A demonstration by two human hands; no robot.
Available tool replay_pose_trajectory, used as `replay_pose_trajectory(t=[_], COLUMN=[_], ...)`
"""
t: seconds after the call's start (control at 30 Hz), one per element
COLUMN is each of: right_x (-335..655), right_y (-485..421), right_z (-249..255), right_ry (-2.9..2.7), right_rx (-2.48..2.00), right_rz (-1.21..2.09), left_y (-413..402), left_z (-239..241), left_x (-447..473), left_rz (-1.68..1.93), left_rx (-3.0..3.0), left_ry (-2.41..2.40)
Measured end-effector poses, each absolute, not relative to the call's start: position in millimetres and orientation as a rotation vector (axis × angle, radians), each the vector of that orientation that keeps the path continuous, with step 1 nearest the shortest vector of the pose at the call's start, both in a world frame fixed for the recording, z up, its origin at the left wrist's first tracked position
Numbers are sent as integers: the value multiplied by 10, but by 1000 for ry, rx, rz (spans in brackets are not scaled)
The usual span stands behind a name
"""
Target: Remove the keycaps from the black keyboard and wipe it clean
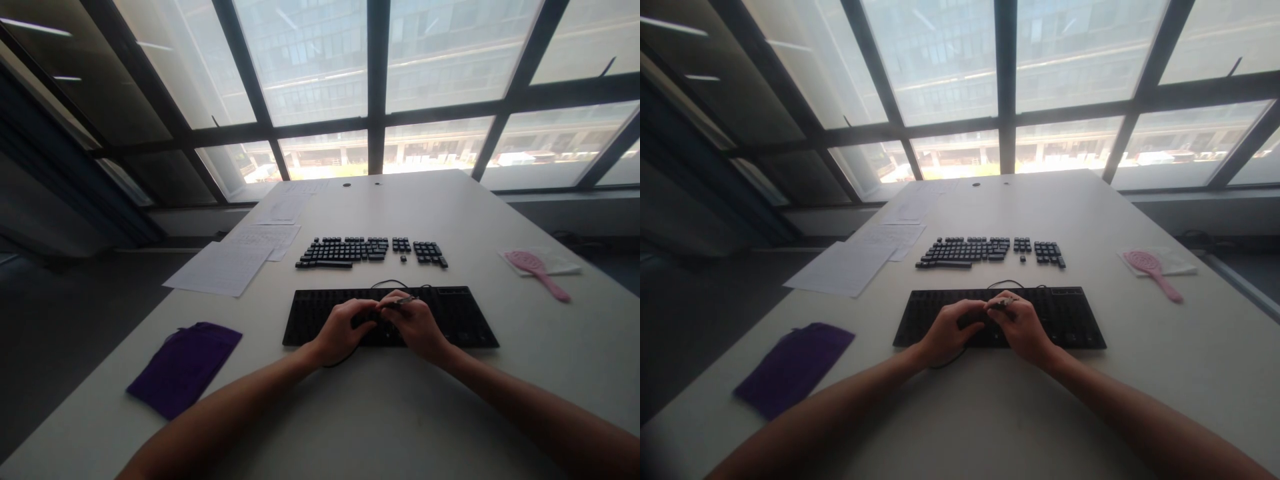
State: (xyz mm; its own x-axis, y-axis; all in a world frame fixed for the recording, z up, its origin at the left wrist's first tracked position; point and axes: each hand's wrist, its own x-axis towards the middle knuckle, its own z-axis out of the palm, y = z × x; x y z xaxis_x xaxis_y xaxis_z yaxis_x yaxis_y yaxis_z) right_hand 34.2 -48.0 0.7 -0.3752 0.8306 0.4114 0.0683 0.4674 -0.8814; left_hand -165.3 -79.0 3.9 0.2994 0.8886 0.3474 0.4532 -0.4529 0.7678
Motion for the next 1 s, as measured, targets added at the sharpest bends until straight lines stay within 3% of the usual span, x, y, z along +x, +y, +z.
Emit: replay_pose_trajectory(t=[0.57,1.0], right_x=[306,298], right_y=[-385,-344], right_z=[-34,-82], right_ry=[-1394,-1376], right_rx=[-873,-890], right_rz=[1369,1386], left_y=[-767,-523], left_z=[40,262], left_x=[-1700,-1860], left_rz=[1080,1089], left_rx=[2230,1407], left_ry=[1011,1272])
